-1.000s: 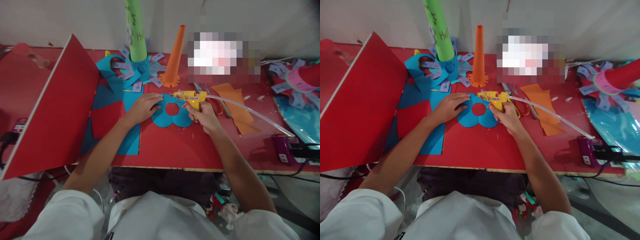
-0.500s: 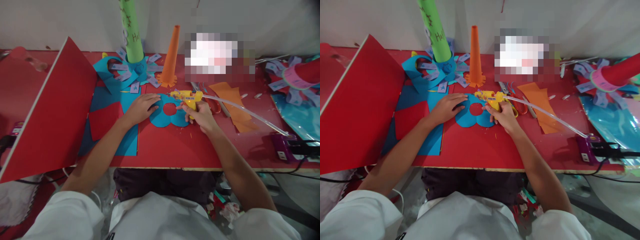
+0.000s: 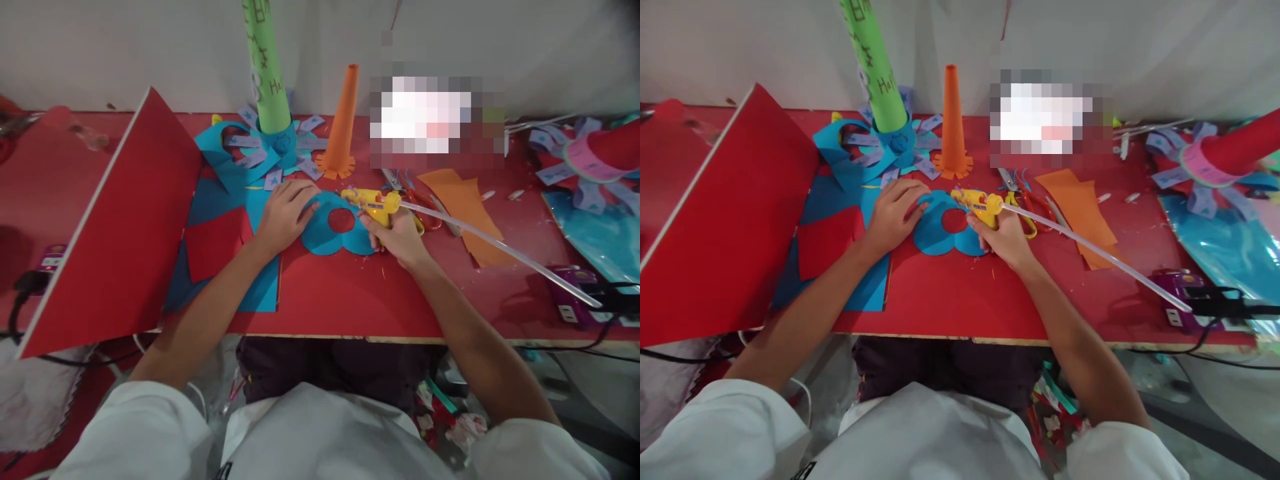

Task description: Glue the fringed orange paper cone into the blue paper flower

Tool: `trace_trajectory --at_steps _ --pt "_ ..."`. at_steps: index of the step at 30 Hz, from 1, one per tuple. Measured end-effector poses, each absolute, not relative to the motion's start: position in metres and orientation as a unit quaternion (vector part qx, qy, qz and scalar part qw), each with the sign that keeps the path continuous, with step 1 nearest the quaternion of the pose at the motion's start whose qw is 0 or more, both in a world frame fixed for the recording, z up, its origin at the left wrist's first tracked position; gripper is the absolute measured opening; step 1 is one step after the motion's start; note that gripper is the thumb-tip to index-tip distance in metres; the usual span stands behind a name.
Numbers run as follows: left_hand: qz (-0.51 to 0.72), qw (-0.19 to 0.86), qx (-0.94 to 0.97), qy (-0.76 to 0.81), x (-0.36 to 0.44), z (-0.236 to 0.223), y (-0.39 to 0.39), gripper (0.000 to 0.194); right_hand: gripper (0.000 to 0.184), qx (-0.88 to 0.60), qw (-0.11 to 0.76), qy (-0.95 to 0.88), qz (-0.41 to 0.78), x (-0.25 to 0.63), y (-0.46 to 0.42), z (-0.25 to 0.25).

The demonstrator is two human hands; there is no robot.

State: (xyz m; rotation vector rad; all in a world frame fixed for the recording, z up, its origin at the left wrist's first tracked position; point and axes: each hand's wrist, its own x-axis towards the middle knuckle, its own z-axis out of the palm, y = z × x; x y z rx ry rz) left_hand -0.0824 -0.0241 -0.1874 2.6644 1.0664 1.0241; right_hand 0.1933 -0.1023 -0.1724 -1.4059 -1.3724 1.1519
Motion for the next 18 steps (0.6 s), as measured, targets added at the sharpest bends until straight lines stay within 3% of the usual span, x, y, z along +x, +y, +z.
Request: trace_trajectory --at_steps 18 --pt "0.343 0.065 0.867 0.355 -0.0801 -0.1876 -0.0250 0.035 0.067 -0.523 0.460 -0.544 0.468 0.1912 -0.1020 -0.1716"
